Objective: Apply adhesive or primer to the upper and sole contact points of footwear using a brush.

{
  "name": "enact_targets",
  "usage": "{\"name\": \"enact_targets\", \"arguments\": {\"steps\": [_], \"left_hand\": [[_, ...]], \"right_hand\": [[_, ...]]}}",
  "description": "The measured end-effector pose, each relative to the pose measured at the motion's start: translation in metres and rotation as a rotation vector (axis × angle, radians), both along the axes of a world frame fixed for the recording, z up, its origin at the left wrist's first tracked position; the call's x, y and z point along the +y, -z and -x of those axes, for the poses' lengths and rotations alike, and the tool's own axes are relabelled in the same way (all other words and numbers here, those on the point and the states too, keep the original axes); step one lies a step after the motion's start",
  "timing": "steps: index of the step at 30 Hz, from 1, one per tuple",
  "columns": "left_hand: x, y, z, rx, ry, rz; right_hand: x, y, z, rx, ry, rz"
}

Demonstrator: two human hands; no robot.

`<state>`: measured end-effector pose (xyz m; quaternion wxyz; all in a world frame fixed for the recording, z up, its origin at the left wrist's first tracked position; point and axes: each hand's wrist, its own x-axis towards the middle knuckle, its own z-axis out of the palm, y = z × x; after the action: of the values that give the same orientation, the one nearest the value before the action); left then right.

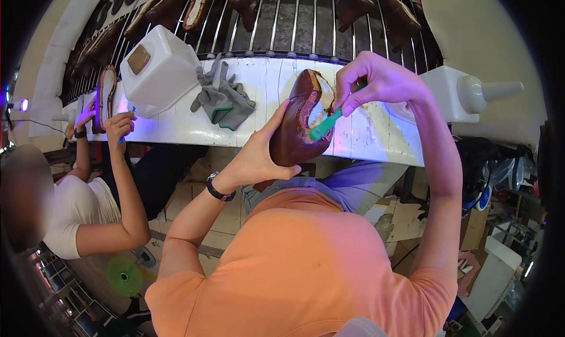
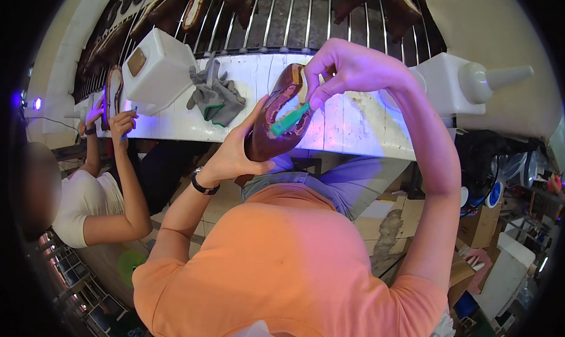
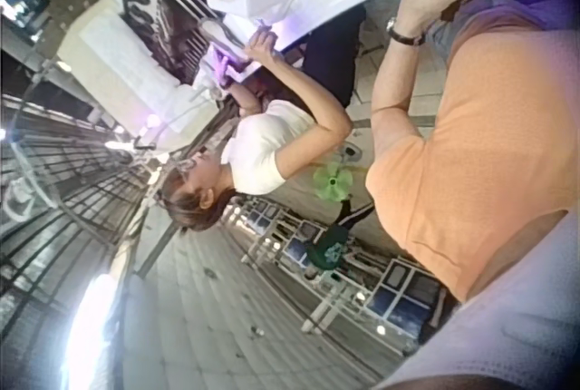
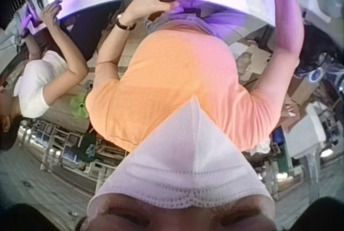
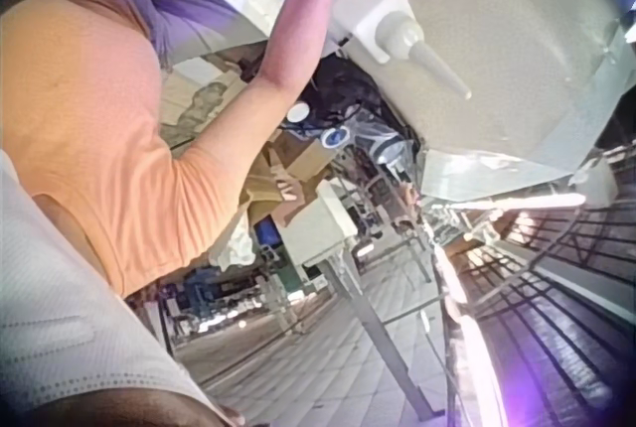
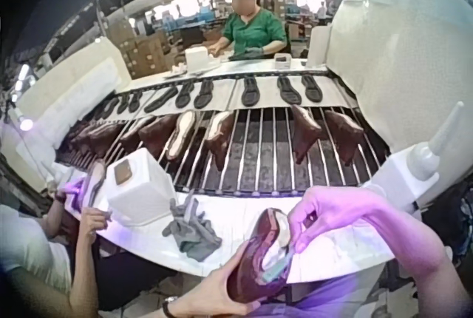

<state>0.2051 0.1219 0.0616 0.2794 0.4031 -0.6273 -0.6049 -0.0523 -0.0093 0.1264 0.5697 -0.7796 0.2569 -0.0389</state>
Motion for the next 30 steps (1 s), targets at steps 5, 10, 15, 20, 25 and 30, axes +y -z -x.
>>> {"name": "enact_targets", "arguments": {"steps": [5,10,15,20,25,30], "left_hand": [[-0.001,-0.001,-0.002,0.020,0.003,-0.020],[-0.001,0.000,-0.005,0.062,-0.022,-0.138],[-0.002,0.000,-0.007,0.113,-0.053,-0.179],[-0.003,0.007,-0.012,0.158,-0.079,-0.225],[-0.001,0.016,-0.016,0.199,-0.125,-0.272],[0.002,0.015,-0.012,0.284,-0.170,-0.310]], "right_hand": [[-0.005,-0.015,0.001,0.125,-0.051,0.047],[-0.009,-0.015,-0.001,0.028,0.042,0.062],[-0.011,-0.025,-0.013,-0.041,-0.015,0.174],[-0.022,-0.028,0.003,0.241,0.019,0.287],[-0.019,-0.037,-0.012,-0.056,0.092,0.332],[-0.018,-0.042,-0.016,0.082,-0.038,0.281]]}}
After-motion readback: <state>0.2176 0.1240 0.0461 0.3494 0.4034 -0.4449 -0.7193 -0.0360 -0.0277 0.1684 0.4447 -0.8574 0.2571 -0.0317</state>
